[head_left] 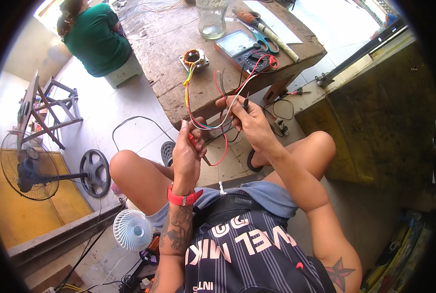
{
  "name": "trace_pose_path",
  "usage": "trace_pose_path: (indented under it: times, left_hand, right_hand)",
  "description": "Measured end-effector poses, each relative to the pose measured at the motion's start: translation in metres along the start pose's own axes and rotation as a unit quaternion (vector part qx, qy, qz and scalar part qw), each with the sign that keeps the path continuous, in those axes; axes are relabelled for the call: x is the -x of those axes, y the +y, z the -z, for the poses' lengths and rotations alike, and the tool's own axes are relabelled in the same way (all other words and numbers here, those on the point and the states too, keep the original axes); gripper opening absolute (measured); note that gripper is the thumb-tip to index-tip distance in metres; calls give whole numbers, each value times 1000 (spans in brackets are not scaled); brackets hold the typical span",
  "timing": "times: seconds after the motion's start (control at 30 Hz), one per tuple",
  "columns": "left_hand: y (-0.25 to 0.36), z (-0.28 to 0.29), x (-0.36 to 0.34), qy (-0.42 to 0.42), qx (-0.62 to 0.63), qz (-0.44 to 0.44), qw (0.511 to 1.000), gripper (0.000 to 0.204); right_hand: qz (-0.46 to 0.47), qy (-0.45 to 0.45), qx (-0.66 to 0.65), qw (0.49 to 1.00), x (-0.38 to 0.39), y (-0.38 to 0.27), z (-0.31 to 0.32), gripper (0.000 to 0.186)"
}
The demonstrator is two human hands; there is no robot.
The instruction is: The person works on a small electrical component with copper windings, using a hammer to tap it, then uses scissors to trim wires and connects multimeter probes to test the component. The person handles the component repeatedly and adjusts wires throughout the clip.
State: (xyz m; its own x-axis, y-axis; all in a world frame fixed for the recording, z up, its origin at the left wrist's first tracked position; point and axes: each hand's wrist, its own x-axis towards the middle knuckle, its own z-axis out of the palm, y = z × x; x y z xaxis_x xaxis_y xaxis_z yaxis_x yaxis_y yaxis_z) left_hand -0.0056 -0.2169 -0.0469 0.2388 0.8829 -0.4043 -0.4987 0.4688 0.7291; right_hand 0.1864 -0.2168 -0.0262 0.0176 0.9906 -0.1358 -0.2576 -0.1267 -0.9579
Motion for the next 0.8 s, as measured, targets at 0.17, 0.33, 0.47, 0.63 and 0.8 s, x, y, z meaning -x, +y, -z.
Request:
trace_pose_path:
  times: [0.17,0.33,0.47,0.63,0.8]
  left_hand:
    - [-7,-3,-3,7,-35,-12,999,47]
    - [-11,-12,8,71,-31,-51,996,48]
    - [-8,-19,21,54,-82,-132,986,36]
    - [5,-28,9,1,-112,-212,971,23]
    - [27,-32,-11,-15,-149,-239,959,25]
  right_hand:
    - [-14,4,-53,998,-1,-3,-2,35]
    - [-5,18,-56,998,-5,2,-3,37]
    - [41,42,-10,998,-7,8,-5,38]
    - [101,61,104,988,-5,7,-5,36]
    - [109,44,116,986,-1,2,-7,33]
